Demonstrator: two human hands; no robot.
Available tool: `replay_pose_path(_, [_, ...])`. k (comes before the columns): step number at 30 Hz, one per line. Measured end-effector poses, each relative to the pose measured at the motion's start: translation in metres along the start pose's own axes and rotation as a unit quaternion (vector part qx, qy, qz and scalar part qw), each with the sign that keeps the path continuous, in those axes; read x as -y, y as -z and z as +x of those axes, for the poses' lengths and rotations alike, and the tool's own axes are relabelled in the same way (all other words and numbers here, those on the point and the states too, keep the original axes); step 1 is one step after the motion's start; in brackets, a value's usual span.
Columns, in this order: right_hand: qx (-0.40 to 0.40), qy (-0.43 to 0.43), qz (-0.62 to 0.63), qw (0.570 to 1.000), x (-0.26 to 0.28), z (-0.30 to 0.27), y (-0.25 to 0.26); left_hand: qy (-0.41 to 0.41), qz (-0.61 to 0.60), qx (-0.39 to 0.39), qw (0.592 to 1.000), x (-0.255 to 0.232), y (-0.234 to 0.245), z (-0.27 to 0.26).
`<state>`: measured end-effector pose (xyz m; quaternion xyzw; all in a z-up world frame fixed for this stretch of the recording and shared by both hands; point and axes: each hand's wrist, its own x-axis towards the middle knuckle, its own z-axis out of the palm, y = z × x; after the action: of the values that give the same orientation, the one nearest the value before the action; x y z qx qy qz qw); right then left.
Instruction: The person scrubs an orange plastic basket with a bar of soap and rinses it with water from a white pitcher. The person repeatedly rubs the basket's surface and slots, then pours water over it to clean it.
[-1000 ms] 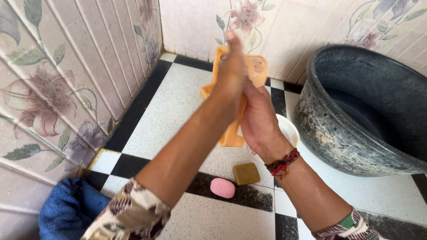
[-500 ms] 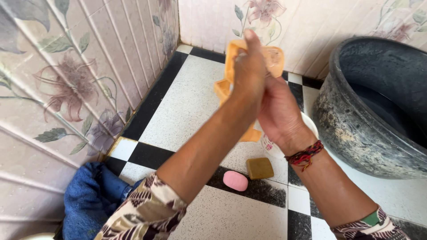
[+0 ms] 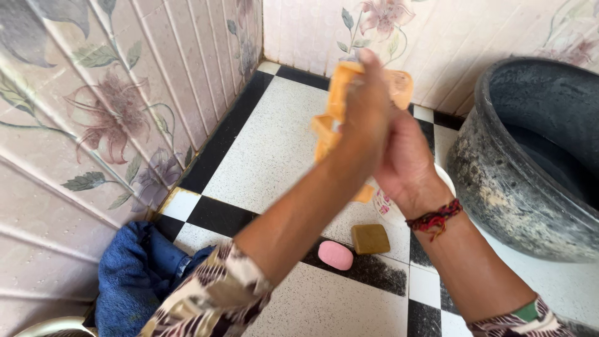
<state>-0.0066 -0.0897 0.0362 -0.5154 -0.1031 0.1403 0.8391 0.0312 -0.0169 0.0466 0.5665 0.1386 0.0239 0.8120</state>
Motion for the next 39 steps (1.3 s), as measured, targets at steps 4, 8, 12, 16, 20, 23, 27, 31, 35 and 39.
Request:
replay_pose_path(4, [-0.052,-0.029,0.017,0.998,0.005,0.006,0.003,-0.132,0.056,0.013,0.99,0.01,-0.008,-0.014])
replay_pose_path(8, [0.036,0.02,-0.054,0.998,-0.006,-0.003,0.005,-0.014,-0.027,-0.007,1.0,-0.009,0.004,-0.001])
replay_pose_path(12, [0.033,0.007,-0.018,0.999,-0.008,-0.002,0.005,-0.019,-0.094,-0.024,0.995,0.001,0.011,0.006])
replay_pose_path(16, [-0.026,-0.029,-0.002,0.999,0.005,0.006,0.006,-0.129,0.065,0.009,0.99,0.024,-0.001,-0.01])
replay_pose_path(20, [0.002,0.005,-0.024,1.0,0.003,-0.001,0.0,-0.063,0.022,0.027,0.997,0.007,0.002,-0.01])
replay_pose_path(23, [-0.024,0.053,-0.062,0.996,-0.009,-0.012,-0.003,-0.007,-0.117,0.039,0.992,-0.001,0.014,-0.007])
replay_pose_path(27, [-0.006,0.015,-0.023,1.0,-0.006,0.001,0.012,-0.041,-0.072,0.028,0.996,0.008,0.005,-0.018])
replay_pose_path(31, [-0.031,-0.013,-0.01,0.999,-0.002,0.009,0.022,-0.064,0.042,0.027,0.997,0.011,-0.003,-0.029])
replay_pose_path(35, [-0.007,0.033,-0.085,0.996,-0.012,-0.003,0.014,-0.022,-0.093,0.05,0.994,-0.002,0.014,-0.013])
replay_pose_path(39, [-0.007,0.008,-0.027,1.0,-0.009,0.008,0.018,-0.026,-0.085,0.047,0.995,0.005,0.009,-0.019])
